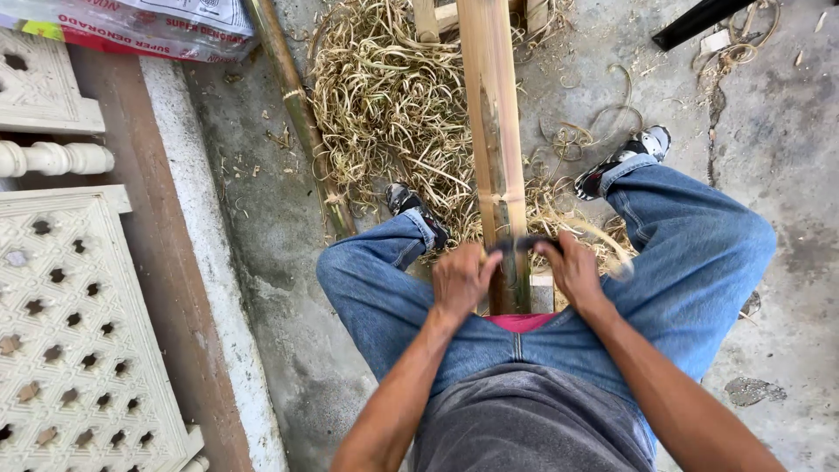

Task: The recorder uses a curved knife to scrape the outer layer of a bamboo pole and then uses thin strips to tie knots around it.

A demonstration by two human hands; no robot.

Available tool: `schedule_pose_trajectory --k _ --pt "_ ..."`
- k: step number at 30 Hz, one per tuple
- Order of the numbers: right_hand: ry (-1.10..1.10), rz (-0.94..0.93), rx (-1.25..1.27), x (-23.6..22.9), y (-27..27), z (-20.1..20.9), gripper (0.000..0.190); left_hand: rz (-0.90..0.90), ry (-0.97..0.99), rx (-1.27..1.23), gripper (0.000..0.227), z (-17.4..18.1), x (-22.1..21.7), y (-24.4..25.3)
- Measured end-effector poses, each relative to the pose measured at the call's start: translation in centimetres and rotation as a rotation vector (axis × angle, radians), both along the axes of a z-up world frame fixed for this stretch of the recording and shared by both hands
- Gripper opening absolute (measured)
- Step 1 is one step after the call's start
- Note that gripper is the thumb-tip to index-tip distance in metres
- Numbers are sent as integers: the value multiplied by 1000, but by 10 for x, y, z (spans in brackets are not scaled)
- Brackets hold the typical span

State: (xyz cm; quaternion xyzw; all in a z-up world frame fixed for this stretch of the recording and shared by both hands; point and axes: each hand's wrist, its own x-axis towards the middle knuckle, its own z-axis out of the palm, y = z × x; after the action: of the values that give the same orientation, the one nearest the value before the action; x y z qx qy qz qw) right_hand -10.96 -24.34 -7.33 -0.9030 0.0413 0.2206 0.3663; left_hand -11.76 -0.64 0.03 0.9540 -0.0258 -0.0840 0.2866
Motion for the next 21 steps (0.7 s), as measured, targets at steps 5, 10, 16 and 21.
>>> schedule_pose_trajectory --k 5,10,16,21 --pt "295 256 44 -2 -32 2 45 -24 19 -117 41 18 -23 8" --pt "284 253 4 110 -4 19 38 42 18 -109 43 -10 69 17" --pt "1 127 100 266 32 17 33 38 -217 5 42 -50 230 37" --pt "-297 34 212 322 44 0 28 95 -143 119 37 -56 298 38"
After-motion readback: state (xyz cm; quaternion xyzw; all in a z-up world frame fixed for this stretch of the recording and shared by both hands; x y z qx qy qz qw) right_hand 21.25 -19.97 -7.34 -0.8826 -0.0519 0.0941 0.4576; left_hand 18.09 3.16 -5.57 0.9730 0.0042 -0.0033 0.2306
